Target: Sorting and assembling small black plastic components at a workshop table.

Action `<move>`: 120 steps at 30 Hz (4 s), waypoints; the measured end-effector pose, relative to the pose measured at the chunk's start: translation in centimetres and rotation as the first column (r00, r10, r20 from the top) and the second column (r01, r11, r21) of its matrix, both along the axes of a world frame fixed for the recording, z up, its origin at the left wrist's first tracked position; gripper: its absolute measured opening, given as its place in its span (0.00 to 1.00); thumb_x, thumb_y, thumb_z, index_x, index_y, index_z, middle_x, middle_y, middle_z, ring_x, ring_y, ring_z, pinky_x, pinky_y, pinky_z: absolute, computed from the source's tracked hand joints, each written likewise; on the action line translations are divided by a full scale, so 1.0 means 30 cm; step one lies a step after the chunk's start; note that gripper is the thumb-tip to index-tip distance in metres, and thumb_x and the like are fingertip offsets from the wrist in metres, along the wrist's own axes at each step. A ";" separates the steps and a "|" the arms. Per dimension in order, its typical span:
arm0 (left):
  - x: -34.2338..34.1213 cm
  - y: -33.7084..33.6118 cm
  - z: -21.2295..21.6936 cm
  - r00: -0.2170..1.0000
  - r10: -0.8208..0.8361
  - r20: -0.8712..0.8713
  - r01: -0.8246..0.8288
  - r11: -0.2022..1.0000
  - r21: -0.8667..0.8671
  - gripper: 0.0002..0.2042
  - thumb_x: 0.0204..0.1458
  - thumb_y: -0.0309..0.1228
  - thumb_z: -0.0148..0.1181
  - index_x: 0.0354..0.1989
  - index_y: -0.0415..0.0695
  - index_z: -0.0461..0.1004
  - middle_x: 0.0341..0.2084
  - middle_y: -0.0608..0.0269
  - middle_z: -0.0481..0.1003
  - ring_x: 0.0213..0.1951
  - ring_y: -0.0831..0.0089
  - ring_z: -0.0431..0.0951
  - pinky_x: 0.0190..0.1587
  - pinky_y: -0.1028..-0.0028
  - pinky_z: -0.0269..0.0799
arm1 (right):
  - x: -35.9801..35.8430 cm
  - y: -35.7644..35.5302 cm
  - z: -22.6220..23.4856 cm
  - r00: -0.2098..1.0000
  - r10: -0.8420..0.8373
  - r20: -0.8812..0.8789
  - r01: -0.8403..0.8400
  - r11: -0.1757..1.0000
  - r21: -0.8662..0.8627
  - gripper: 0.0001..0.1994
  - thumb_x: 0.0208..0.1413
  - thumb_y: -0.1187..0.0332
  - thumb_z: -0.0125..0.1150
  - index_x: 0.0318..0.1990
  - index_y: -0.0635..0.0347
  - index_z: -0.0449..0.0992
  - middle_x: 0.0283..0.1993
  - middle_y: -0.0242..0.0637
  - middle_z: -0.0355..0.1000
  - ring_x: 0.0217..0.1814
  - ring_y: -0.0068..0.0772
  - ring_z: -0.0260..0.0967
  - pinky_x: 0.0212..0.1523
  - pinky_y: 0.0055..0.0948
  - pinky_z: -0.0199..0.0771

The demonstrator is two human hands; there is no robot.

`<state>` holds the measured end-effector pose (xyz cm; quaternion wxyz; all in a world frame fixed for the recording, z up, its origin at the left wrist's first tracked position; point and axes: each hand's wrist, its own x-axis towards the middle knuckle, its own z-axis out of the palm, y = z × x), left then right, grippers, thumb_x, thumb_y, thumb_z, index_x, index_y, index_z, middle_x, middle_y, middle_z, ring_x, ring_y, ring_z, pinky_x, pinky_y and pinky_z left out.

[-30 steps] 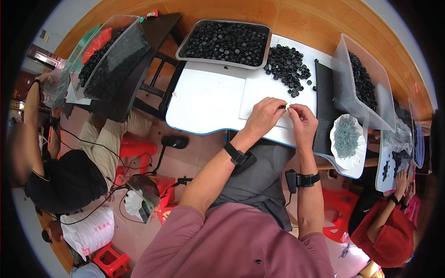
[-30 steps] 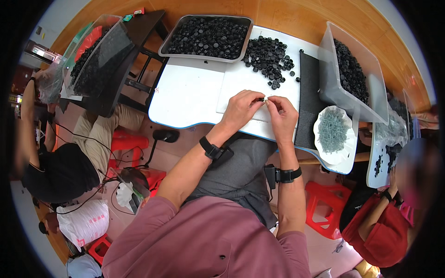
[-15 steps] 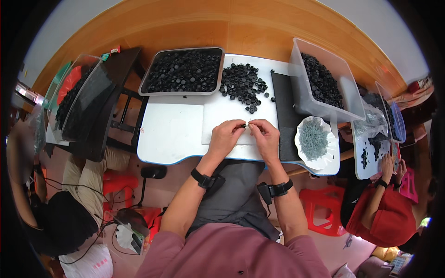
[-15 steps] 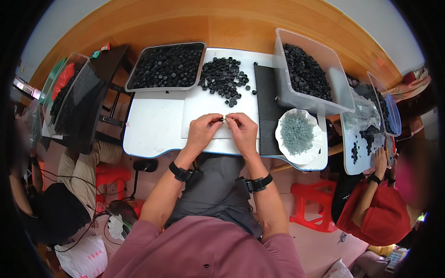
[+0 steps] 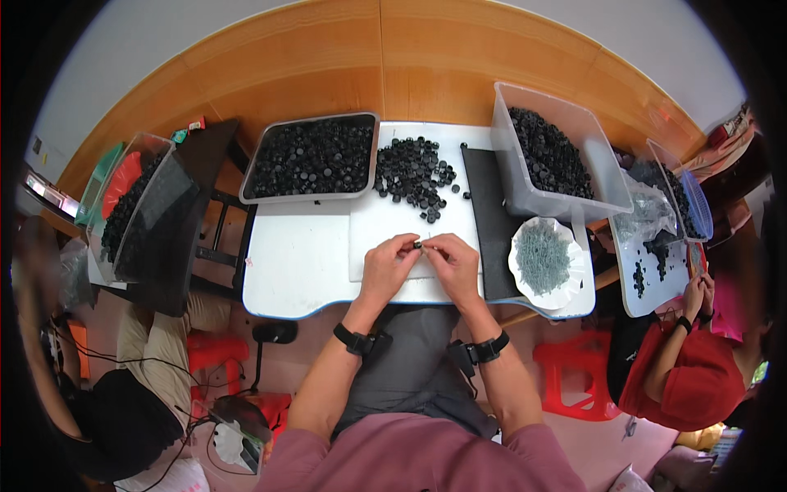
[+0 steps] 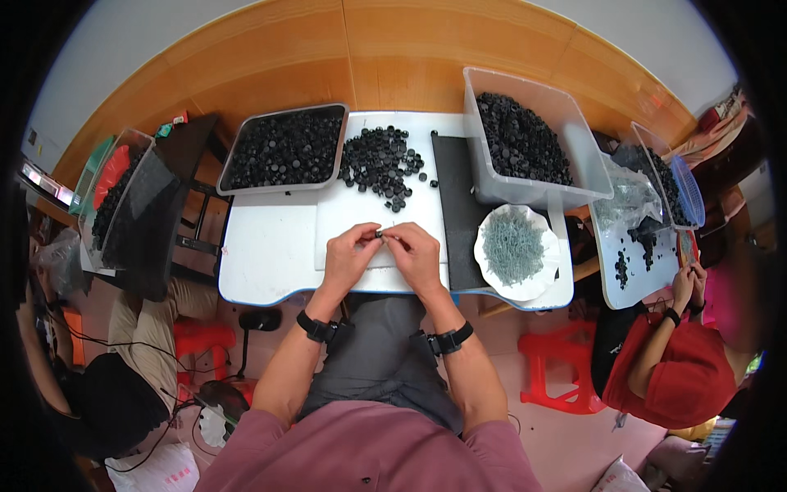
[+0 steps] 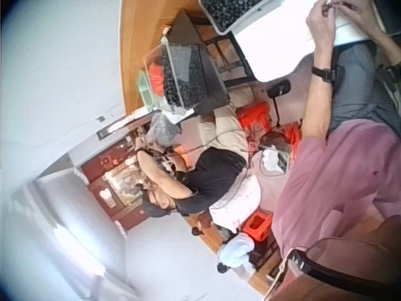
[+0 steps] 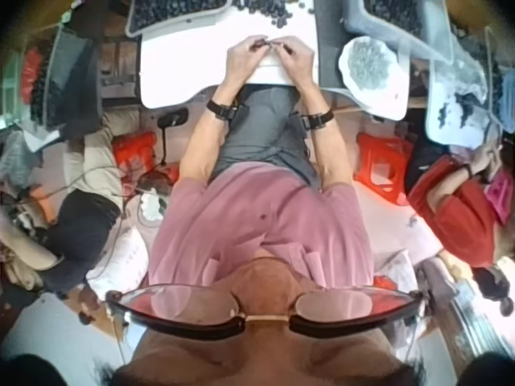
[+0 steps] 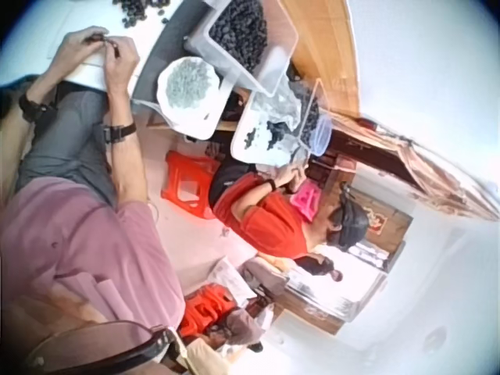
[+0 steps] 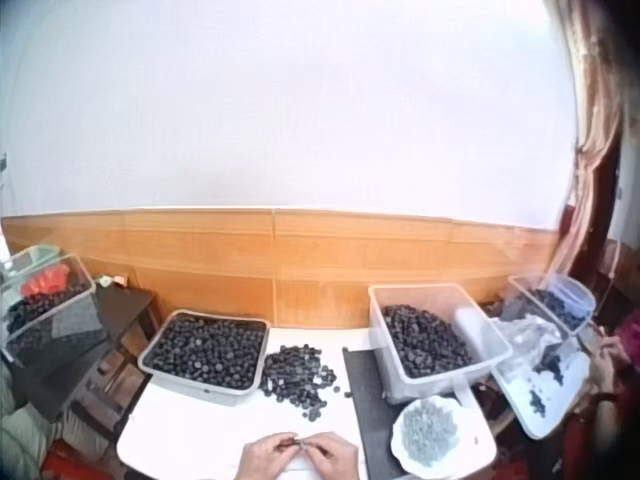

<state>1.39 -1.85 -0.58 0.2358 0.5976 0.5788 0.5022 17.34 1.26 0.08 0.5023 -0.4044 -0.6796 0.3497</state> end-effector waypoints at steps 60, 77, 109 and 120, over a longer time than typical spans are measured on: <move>-0.014 0.007 -0.003 0.994 -0.096 0.054 0.098 0.995 -0.032 0.07 0.59 0.26 0.64 0.44 0.40 0.82 0.32 0.56 0.83 0.32 0.68 0.83 0.37 0.72 0.77 | 0.020 0.018 -0.025 0.985 0.067 -0.159 -0.107 0.959 -0.262 0.08 0.58 0.78 0.68 0.44 0.68 0.83 0.36 0.32 0.81 0.33 0.18 0.75 0.36 0.19 0.76; -0.060 0.266 0.056 0.860 0.285 -0.424 -0.349 0.934 -0.080 0.16 0.55 0.39 0.70 0.43 0.38 0.82 0.26 0.47 0.82 0.33 0.47 0.84 0.38 0.54 0.78 | 0.004 0.018 -0.027 0.970 -0.107 -0.220 0.058 0.974 -0.217 0.08 0.55 0.76 0.71 0.42 0.66 0.83 0.34 0.30 0.81 0.31 0.14 0.73 0.33 0.17 0.73; -0.030 0.019 0.014 0.939 -0.107 0.328 0.165 0.974 -0.156 0.13 0.56 0.22 0.69 0.50 0.35 0.80 0.40 0.60 0.84 0.41 0.77 0.84 0.46 0.78 0.79 | 0.011 0.006 -0.002 0.997 -0.018 -0.069 0.013 0.997 -0.070 0.07 0.53 0.76 0.71 0.41 0.62 0.84 0.34 0.33 0.80 0.26 0.17 0.68 0.27 0.20 0.69; -0.034 0.018 0.017 0.967 -0.119 0.224 0.161 0.970 -0.180 0.14 0.56 0.22 0.69 0.50 0.34 0.80 0.40 0.60 0.84 0.39 0.78 0.83 0.45 0.79 0.79 | 0.009 0.007 0.001 0.999 -0.002 -0.036 0.000 0.997 -0.074 0.08 0.54 0.75 0.70 0.41 0.63 0.84 0.34 0.35 0.80 0.26 0.20 0.70 0.28 0.22 0.70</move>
